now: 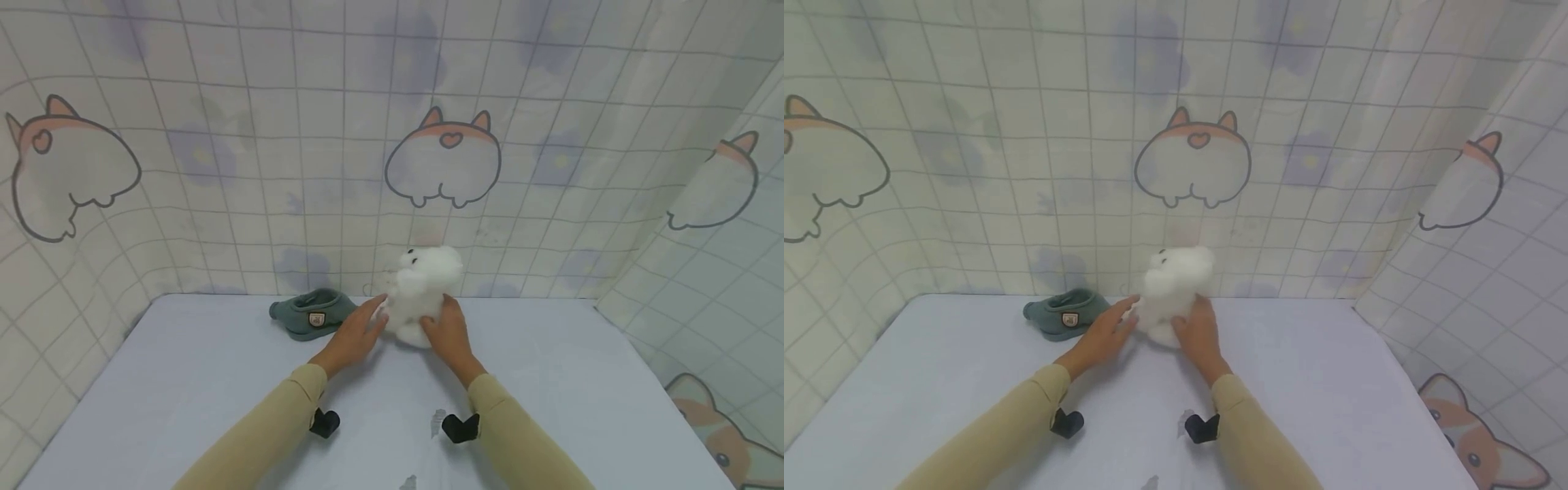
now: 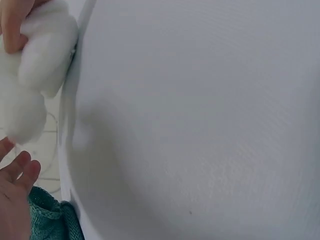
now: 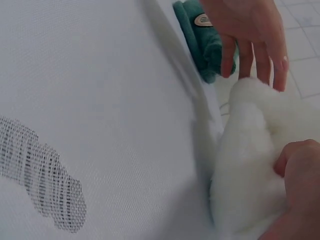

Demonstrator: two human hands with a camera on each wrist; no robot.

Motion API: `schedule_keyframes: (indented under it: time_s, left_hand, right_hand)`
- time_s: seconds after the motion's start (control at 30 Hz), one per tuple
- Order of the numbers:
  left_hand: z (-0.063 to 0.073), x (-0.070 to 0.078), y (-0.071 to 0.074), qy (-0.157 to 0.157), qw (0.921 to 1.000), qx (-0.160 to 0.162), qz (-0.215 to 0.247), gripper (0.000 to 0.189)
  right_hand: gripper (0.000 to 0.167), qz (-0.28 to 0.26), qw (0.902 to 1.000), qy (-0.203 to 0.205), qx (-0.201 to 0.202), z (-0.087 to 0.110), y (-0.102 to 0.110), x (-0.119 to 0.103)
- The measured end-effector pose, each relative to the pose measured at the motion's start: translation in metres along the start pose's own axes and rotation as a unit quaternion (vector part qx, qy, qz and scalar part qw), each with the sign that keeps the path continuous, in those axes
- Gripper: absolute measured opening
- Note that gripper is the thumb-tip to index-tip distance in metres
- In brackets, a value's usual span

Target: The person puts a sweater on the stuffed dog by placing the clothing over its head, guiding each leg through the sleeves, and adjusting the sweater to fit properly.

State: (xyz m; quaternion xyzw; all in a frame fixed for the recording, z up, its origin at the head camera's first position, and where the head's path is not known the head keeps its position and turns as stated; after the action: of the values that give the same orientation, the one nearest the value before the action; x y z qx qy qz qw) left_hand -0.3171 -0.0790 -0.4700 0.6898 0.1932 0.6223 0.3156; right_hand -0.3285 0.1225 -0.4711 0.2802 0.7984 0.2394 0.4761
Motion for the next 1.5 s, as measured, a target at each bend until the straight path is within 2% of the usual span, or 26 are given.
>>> schedule_keyframes:
  time_s: [0.13, 0.4, 0.57, 0.73, 0.83, 1.0, 1.1, 1.17, 1.33, 1.5]
  left_hand:
    - [-0.002, -0.001, 0.001, 0.012, 0.9985, -0.003, 0.054, 0.053]
    - [-0.004, 0.001, 0.002, 0.028, 0.9973, 0.005, 0.068, 0.053]
    - [-0.004, 0.002, 0.002, 0.043, 0.9959, 0.009, 0.079, 0.052]
    - [-0.002, 0.006, 0.004, 0.060, 0.9923, 0.006, 0.108, 0.053]
    - [-0.002, 0.006, 0.004, 0.074, 0.9876, -0.005, 0.138, 0.053]
    - [-0.003, 0.007, 0.001, 0.100, 0.9713, -0.029, 0.214, 0.054]
    - [-0.005, 0.008, 0.000, 0.114, 0.9575, -0.047, 0.261, 0.057]
    - [-0.005, 0.009, -0.001, 0.117, 0.9511, -0.057, 0.280, 0.060]
    - [-0.005, 0.011, -0.002, 0.136, 0.9387, -0.076, 0.308, 0.070]
    - [-0.005, 0.015, -0.002, 0.165, 0.9127, -0.118, 0.355, 0.081]
  right_hand:
    - [0.061, -0.044, 0.9987, -0.026, 0.003, 0.000, 0.003, 0.007]
    - [0.060, -0.104, 0.9893, -0.101, -0.014, 0.005, 0.007, 0.013]
    - [0.059, -0.183, 0.9696, -0.161, -0.029, 0.010, 0.009, 0.012]
    - [0.054, -0.272, 0.9459, -0.175, -0.028, 0.013, 0.008, 0.011]
    - [0.051, -0.319, 0.9301, -0.180, -0.029, 0.014, 0.006, 0.009]
    - [0.048, -0.392, 0.9032, -0.172, -0.035, 0.015, 0.004, 0.004]
    - [0.048, -0.409, 0.8958, -0.169, -0.039, 0.015, 0.003, 0.001]
    - [0.048, -0.424, 0.8878, -0.175, -0.040, 0.016, 0.002, -0.002]
    - [0.046, -0.433, 0.8799, -0.191, -0.047, 0.017, 0.000, -0.006]
    - [0.047, -0.423, 0.8845, -0.184, -0.070, 0.016, 0.001, -0.011]
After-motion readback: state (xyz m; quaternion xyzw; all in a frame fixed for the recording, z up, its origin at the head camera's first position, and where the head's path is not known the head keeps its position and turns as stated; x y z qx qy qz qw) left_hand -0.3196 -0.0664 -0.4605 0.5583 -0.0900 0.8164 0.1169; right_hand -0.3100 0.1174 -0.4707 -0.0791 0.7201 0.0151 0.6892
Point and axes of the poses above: each hand's wrist, its own z-axis away from the middle knuckle, its own y-axis out of the back of the hand, x = y × z, the point moved 3 cm from there along -z, towards the middle knuckle, and after that the axes turned 14 degrees about y, right-handed, at the moved point
